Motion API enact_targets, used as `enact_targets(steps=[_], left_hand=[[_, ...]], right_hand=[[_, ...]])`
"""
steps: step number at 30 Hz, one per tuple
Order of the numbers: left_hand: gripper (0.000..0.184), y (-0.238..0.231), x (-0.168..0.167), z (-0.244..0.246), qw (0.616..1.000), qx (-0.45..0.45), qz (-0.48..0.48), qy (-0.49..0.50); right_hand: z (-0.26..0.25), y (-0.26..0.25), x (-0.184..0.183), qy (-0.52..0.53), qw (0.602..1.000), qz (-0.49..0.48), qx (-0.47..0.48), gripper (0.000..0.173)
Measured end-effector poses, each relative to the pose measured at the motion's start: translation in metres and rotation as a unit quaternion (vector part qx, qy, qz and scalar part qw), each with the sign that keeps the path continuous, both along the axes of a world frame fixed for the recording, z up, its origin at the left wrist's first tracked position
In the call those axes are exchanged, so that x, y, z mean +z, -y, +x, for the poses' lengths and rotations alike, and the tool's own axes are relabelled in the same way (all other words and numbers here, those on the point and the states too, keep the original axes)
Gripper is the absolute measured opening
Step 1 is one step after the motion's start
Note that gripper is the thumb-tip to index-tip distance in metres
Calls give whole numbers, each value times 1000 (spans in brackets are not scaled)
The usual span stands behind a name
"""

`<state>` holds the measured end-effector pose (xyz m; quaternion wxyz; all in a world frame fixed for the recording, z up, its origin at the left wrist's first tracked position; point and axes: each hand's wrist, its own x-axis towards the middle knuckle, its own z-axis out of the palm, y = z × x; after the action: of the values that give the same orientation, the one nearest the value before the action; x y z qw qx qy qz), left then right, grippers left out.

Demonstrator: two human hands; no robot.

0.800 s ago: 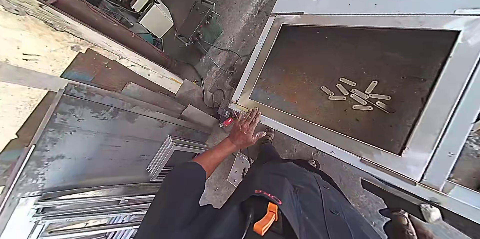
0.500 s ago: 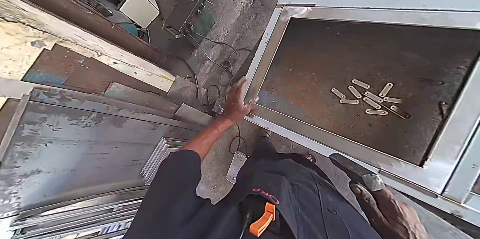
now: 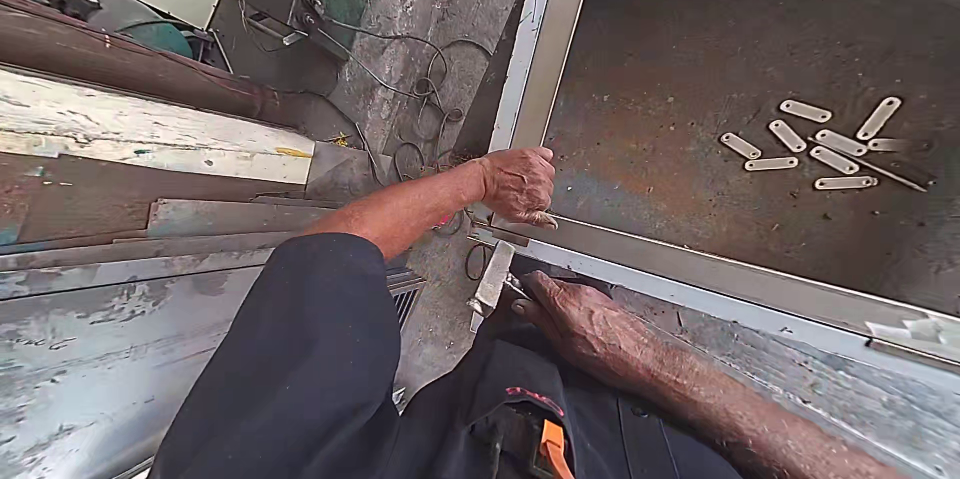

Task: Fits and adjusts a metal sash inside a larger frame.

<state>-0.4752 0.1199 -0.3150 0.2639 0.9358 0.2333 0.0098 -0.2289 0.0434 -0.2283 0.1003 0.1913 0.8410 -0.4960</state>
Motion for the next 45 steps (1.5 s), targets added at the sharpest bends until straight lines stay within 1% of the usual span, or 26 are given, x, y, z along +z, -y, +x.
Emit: enact_targets(steps=[5, 9, 13, 18, 20, 24, 25, 28, 29, 31, 34, 35, 38, 40, 41, 45], left_hand=[[71, 0, -2, 0, 1000, 7, 12, 19], [70, 2, -3, 0, 1000, 7, 9, 28], [71, 2, -4, -1, 999, 10, 11, 38], [69, 2, -4, -1, 999, 15, 9, 50], [69, 0, -5, -1, 999, 12, 13, 50], [70, 1, -4, -1, 999, 12, 15, 45], [70, 1, -5, -1, 999, 12, 20, 46], [70, 1, -6, -1, 998, 12, 25, 51], [69, 1, -6, 0, 998, 11, 26, 49], [68, 1, -6, -1, 998, 11, 31, 49], [69, 1, -7, -1, 999, 10, 27, 46], [70, 1, -7, -1, 999, 10, 28, 45], [69, 3, -7, -1, 998, 14, 40, 50], [68, 1, -8, -1, 997, 16, 53, 55], [69, 3, -8, -1, 997, 15, 49, 54], [69, 2, -8, -1, 997, 15, 46, 54]], right_hand=[[-31, 0, -7, 24, 1000, -9, 10, 48], [-45, -2, -9, 38, 999, -17, 14, 49], [-52, -3, -9, 30, 1000, 1, 8, 48], [-61, -8, -16, 87, 995, -49, 15, 47], [-59, -8, -14, 71, 996, -46, 13, 48], [-53, -2, -11, -33, 999, 2, -17, 45], [-53, -4, -13, -30, 999, 1, -20, 45], [-59, -12, -20, 72, 996, -50, -5, 48], [-60, -14, -20, 84, 995, -58, -4, 48], [-57, -11, -18, 59, 997, -49, 0, 49], [-48, -4, -17, -43, 999, 1, 1, 49], [-47, -4, -19, -49, 999, 2, -1, 48], [-54, -9, -25, 53, 995, -78, -16, 50], [-57, -12, -25, 70, 992, -96, -30, 51], [-56, -10, -22, 61, 994, -90, -28, 51], [-51, 1, -15, -50, 998, -20, -15, 50]])
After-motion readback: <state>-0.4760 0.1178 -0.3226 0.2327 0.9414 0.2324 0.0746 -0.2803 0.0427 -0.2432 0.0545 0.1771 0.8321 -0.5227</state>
